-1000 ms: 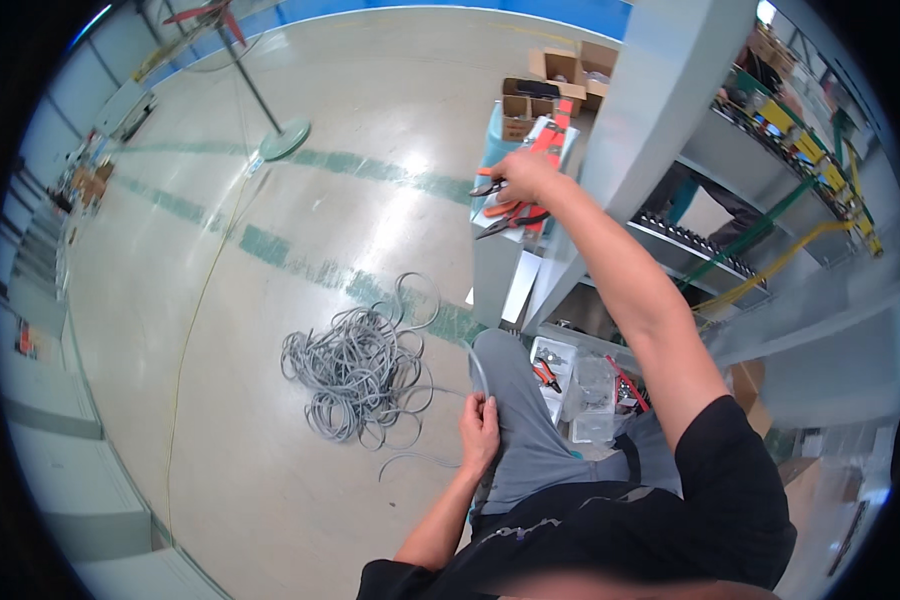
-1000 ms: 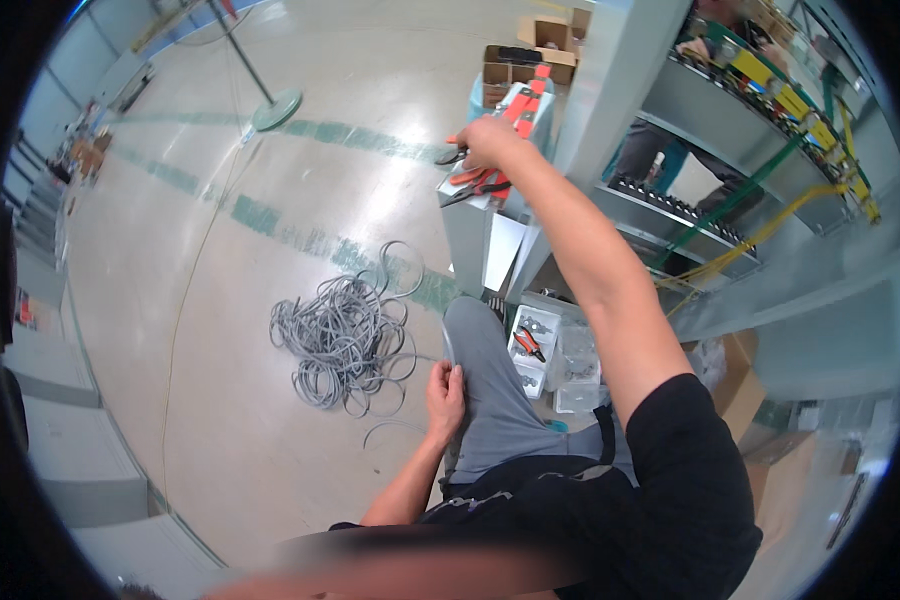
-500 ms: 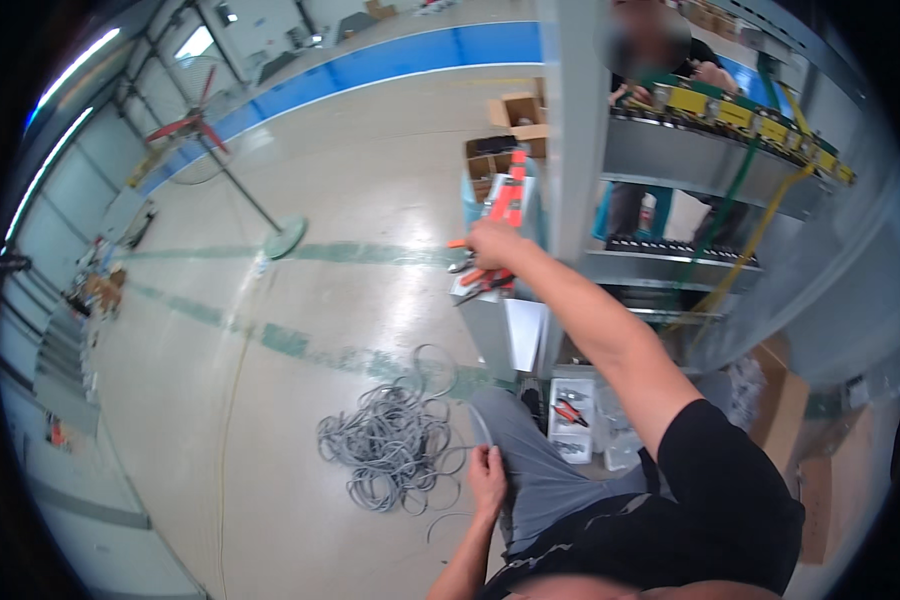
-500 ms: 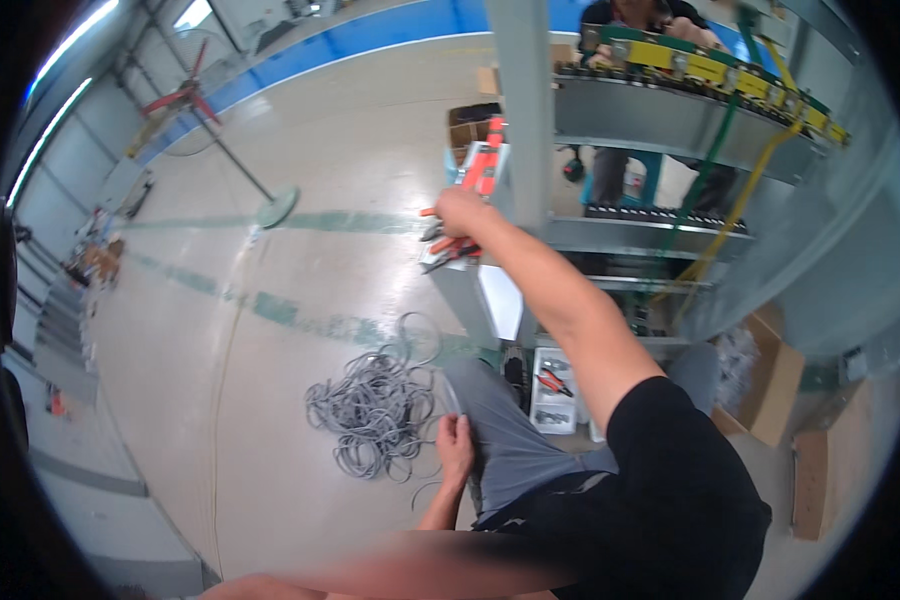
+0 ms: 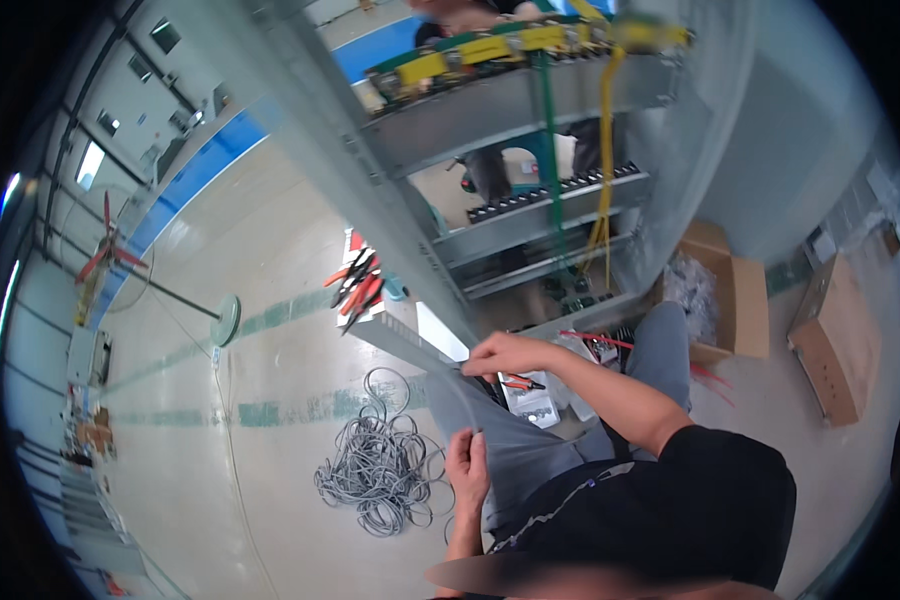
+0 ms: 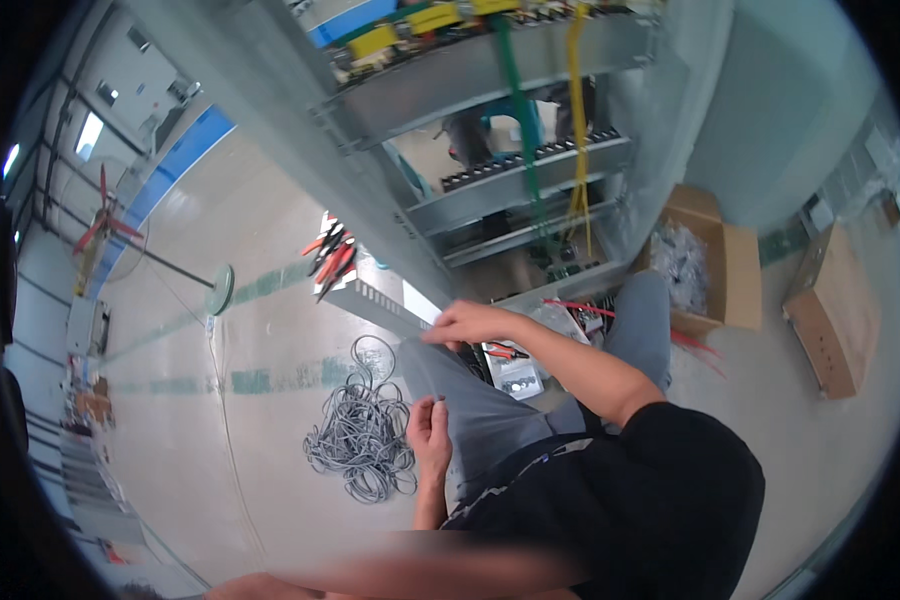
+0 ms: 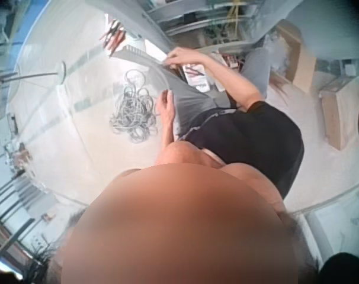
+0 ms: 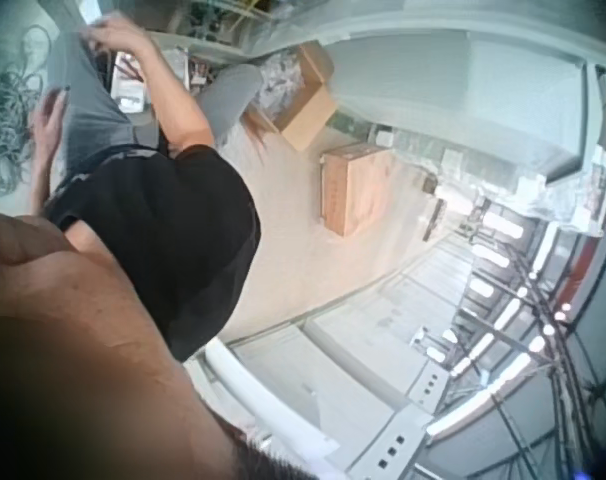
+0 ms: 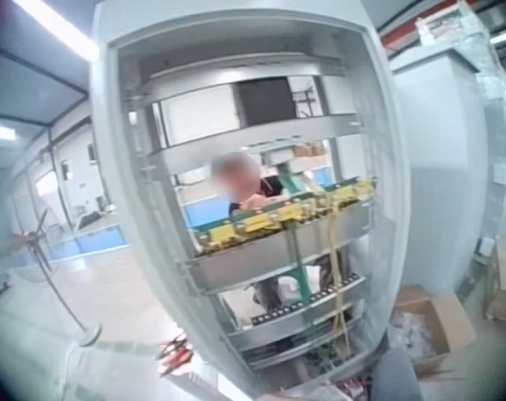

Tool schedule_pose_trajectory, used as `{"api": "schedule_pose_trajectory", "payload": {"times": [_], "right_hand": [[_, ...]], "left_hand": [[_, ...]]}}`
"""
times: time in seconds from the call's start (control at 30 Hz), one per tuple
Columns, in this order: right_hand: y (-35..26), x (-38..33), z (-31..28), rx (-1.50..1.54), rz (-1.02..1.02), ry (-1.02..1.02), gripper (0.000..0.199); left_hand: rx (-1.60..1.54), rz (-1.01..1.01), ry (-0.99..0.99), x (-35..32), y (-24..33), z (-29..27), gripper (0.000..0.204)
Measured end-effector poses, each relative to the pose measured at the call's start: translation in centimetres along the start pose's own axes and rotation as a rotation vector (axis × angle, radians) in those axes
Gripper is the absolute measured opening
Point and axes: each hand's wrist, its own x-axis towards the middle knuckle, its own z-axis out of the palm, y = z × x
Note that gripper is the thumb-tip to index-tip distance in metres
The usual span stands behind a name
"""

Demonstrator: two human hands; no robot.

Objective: The person sits on the floor and installs wires into an open electrical panel. They strip wire ends, insert them into terminal blocks, and tighten connections using a screwdriver. The person also uses pliers and a smartphone during the process.

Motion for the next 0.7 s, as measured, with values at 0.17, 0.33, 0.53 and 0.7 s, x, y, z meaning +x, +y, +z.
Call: {"api": "schedule_pose_trajectory", "payload": {"times": [0.17,0.33,0.53,0.7], "right_hand": [[9.8,-11.1,-3.3,0.837,0.012,0.085,0.029],[15.0,-17.0,-6.6,1.133,-0.15,0.251,0.018],[19.1,-21.3,-9.3,1.229,-0.293,0.516,0.016],[19.0,-22.4,-9.5,1.206,-0.392,0.843,0.016]], "left_hand": [[0.318,-0.038,-0.415,1.1,1.8,7.3,0.019],[0.488,-0.079,-0.592,3.8,3.8,12.4,0.02],[0.705,0.042,-0.653,4.8,6.5,17.8,0.027],[0.82,0.257,-0.746,6.2,11.0,21.2,0.025]]}}
